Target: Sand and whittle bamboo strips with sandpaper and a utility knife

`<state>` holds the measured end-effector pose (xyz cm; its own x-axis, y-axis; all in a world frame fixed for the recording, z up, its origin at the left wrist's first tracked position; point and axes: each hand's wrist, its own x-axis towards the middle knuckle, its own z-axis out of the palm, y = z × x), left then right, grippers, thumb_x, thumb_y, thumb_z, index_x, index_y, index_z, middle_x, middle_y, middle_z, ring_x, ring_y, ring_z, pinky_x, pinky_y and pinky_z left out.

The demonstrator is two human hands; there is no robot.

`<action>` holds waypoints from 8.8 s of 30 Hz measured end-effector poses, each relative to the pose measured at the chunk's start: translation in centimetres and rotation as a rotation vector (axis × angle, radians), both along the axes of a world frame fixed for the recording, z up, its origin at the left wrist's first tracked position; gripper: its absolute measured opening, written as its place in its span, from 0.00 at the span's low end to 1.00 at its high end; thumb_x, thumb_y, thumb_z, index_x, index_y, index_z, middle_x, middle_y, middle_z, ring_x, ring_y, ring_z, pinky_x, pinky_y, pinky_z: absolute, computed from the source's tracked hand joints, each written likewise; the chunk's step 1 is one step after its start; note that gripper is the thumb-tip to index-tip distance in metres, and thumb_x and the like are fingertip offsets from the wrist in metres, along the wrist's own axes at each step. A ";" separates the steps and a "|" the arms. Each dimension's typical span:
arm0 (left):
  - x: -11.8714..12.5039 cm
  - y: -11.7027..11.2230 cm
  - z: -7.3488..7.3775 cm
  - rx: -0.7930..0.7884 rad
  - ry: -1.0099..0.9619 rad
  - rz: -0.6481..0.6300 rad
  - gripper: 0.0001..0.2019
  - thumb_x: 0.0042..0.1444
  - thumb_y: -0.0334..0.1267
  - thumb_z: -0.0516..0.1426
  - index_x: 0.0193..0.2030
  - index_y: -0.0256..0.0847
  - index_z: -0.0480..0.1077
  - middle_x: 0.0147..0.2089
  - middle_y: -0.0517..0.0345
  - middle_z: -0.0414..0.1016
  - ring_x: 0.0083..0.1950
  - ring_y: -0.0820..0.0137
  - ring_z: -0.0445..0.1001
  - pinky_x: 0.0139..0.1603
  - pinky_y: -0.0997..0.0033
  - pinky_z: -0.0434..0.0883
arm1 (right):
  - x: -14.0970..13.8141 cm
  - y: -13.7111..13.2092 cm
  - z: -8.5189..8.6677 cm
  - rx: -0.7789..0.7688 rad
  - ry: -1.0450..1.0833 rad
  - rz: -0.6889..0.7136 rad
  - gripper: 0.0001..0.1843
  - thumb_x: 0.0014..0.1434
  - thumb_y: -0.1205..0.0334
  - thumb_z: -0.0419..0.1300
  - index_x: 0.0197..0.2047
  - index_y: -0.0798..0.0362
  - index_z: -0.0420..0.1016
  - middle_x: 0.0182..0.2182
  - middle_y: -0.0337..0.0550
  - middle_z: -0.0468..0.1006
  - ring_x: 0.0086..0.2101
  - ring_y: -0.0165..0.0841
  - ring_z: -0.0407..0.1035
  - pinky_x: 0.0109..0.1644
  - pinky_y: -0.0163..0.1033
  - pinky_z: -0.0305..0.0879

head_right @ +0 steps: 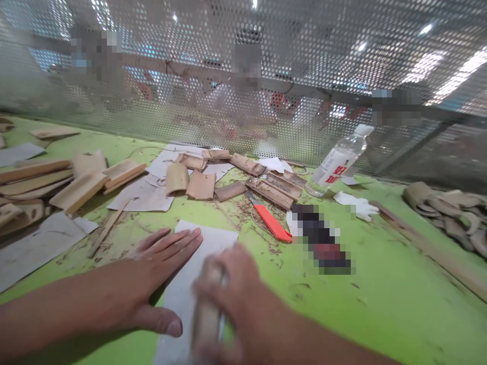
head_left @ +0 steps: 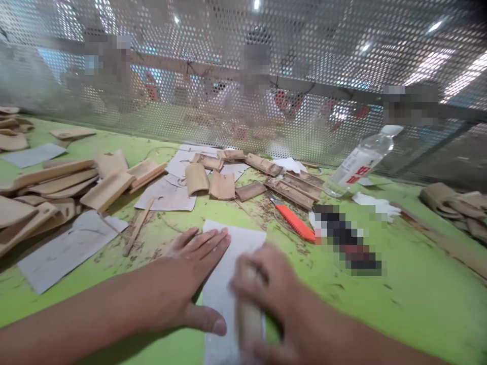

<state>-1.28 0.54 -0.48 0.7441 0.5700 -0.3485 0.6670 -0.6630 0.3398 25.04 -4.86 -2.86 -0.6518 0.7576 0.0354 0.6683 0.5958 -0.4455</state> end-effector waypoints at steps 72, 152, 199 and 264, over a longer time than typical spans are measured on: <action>-1.1 0.6 0.6 -0.102 0.018 0.071 0.61 0.52 0.75 0.59 0.79 0.39 0.37 0.79 0.42 0.34 0.78 0.42 0.33 0.75 0.39 0.46 | -0.3 -0.4 -0.2 0.163 0.064 0.206 0.34 0.63 0.55 0.65 0.68 0.61 0.68 0.63 0.59 0.72 0.62 0.44 0.63 0.68 0.48 0.59; 0.1 -0.2 0.3 -0.215 -0.062 -0.049 0.63 0.53 0.73 0.59 0.78 0.41 0.26 0.77 0.44 0.22 0.78 0.47 0.25 0.77 0.43 0.39 | 0.3 0.7 0.5 -0.111 0.107 -0.044 0.29 0.55 0.40 0.69 0.48 0.53 0.70 0.63 0.58 0.66 0.64 0.50 0.58 0.68 0.56 0.57; -0.4 -0.3 -0.1 -0.251 -0.017 -0.004 0.68 0.47 0.77 0.60 0.78 0.42 0.24 0.79 0.44 0.22 0.77 0.42 0.22 0.76 0.42 0.45 | 0.1 -0.5 0.8 0.169 0.096 0.235 0.30 0.54 0.59 0.69 0.58 0.61 0.75 0.54 0.58 0.76 0.59 0.51 0.64 0.69 0.55 0.60; 0.0 -0.4 0.3 -0.272 -0.085 0.003 0.66 0.49 0.70 0.64 0.79 0.41 0.27 0.78 0.45 0.22 0.77 0.46 0.24 0.77 0.42 0.39 | 0.3 -1.8 -0.9 0.276 -0.088 0.188 0.39 0.69 0.43 0.58 0.72 0.64 0.62 0.69 0.63 0.63 0.70 0.48 0.55 0.76 0.59 0.43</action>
